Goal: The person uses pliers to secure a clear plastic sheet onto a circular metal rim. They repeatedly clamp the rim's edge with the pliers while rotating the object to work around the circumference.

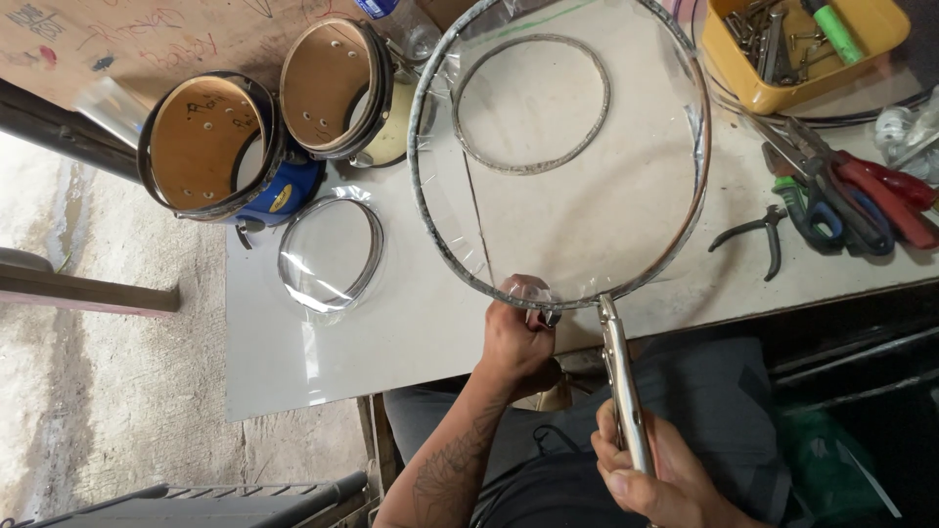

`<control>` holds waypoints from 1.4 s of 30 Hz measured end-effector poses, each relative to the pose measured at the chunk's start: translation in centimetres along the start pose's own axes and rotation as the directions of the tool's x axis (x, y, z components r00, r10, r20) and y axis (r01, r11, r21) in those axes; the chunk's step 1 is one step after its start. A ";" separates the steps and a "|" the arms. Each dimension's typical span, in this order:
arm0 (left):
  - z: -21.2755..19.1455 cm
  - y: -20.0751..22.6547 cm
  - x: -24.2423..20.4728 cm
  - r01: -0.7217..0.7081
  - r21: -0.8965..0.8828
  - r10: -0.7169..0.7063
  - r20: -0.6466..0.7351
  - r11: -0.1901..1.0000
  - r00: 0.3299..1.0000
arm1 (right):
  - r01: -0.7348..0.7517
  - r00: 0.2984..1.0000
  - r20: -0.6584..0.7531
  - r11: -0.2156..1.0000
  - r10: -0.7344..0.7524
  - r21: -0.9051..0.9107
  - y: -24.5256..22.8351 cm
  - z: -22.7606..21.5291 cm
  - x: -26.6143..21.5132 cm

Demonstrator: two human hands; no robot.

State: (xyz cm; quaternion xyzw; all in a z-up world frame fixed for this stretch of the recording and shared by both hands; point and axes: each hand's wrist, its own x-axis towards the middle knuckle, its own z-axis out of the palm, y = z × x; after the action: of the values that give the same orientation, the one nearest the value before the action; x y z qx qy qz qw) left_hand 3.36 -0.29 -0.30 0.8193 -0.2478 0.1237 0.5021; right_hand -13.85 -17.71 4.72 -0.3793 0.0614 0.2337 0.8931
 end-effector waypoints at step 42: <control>-8.4 -3.7 -1.3 0.383 0.591 -0.560 0.144 0.710 0.816 | -0.064 0.955 -0.273 0.977 0.119 0.204 3.2 -7.7 3.6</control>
State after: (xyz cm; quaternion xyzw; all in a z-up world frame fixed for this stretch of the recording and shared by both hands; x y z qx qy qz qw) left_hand 4.62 8.86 0.19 0.9703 -0.0587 -0.0777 0.2213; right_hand -11.60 -19.91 -3.85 -0.3174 0.2287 0.2112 0.8957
